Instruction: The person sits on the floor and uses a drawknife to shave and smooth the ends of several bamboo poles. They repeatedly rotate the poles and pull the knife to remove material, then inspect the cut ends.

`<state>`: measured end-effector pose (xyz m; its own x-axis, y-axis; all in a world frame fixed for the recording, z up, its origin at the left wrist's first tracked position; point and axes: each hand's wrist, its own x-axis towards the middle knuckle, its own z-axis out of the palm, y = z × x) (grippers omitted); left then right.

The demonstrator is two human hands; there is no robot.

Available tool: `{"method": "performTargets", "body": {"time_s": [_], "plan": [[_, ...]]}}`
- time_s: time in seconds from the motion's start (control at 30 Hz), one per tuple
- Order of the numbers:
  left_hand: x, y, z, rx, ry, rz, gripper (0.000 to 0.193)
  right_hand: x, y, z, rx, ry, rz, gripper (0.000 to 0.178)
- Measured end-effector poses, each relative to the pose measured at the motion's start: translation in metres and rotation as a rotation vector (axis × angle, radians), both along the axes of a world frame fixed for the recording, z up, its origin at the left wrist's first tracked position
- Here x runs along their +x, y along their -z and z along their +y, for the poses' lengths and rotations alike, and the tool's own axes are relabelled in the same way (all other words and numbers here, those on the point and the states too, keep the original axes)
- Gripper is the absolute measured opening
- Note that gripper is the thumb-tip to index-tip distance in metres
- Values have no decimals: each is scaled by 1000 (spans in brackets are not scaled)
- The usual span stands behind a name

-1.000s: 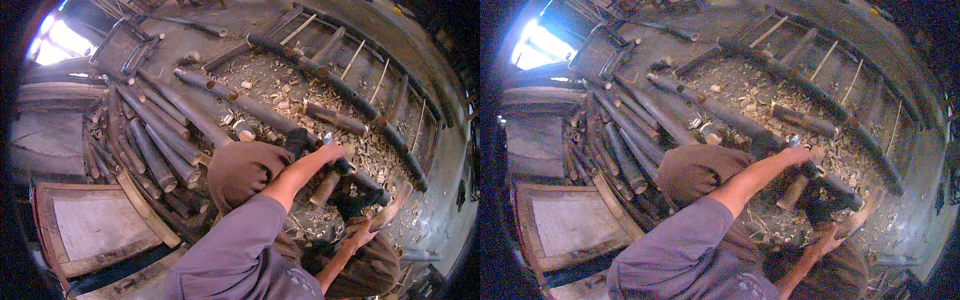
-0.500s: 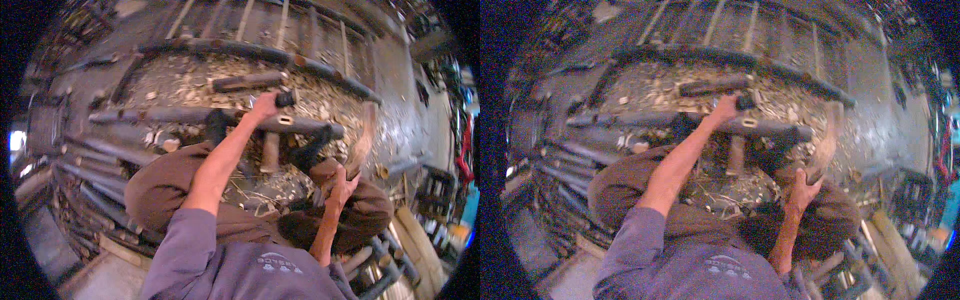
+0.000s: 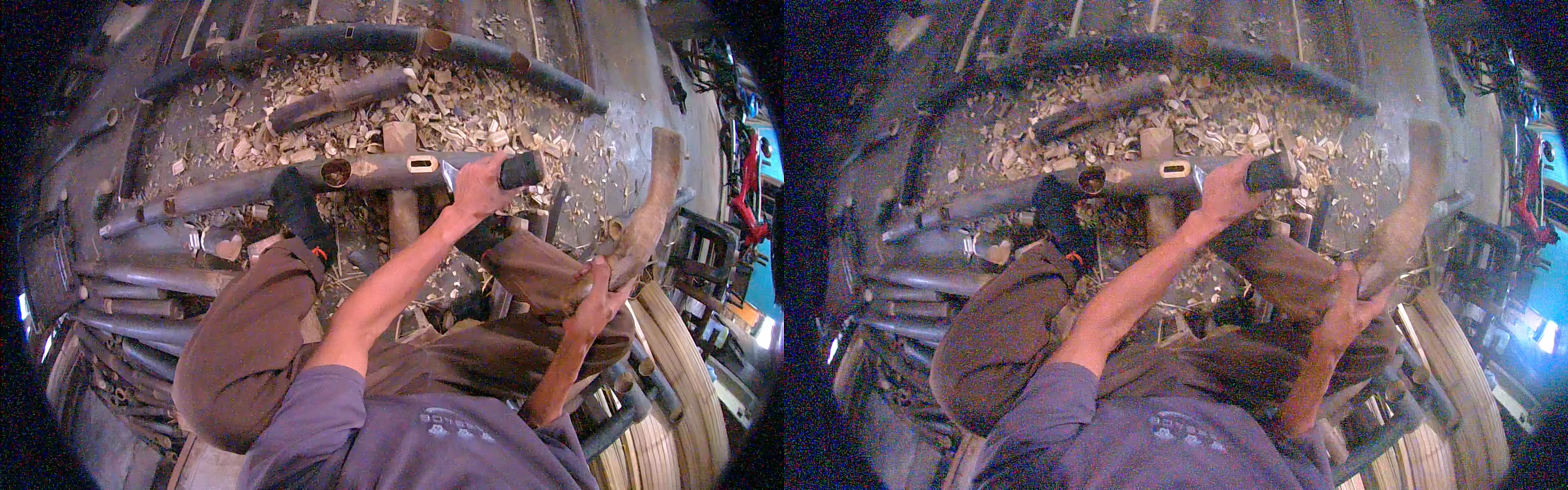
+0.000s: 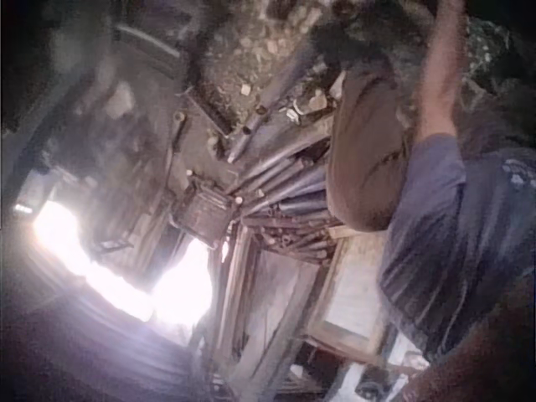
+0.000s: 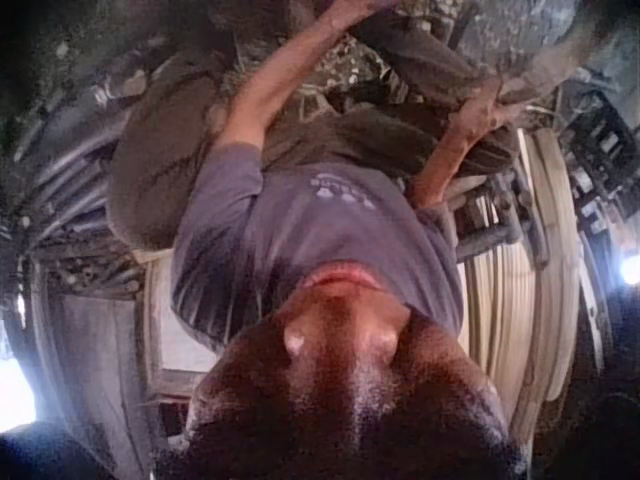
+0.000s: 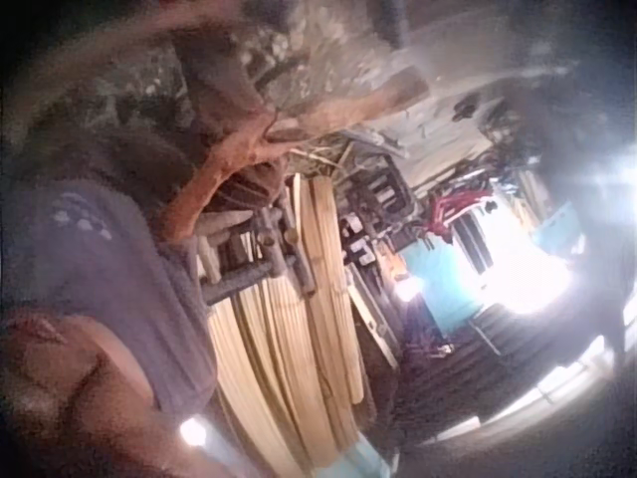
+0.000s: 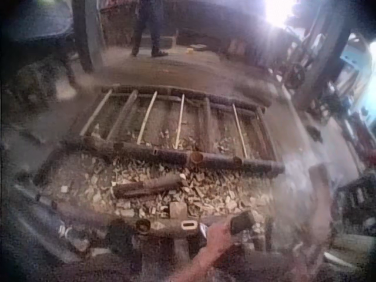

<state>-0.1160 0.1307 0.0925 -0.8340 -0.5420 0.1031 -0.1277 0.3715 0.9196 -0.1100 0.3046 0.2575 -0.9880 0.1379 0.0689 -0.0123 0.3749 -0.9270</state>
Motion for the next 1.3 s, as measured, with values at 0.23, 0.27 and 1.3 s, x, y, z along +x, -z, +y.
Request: {"method": "performTargets", "body": {"time_s": [0.23,0.27,1.3], "plan": [[-4,16,-5,13,-21,110,46,0,7,-7,3,20,-116,60],[-4,17,-4,27,-17,110,46,1,5,-6,18,15,-157,67],[-2,15,-18,72,55,-49,47,11,89,-21,462,-53,102,65]]}}
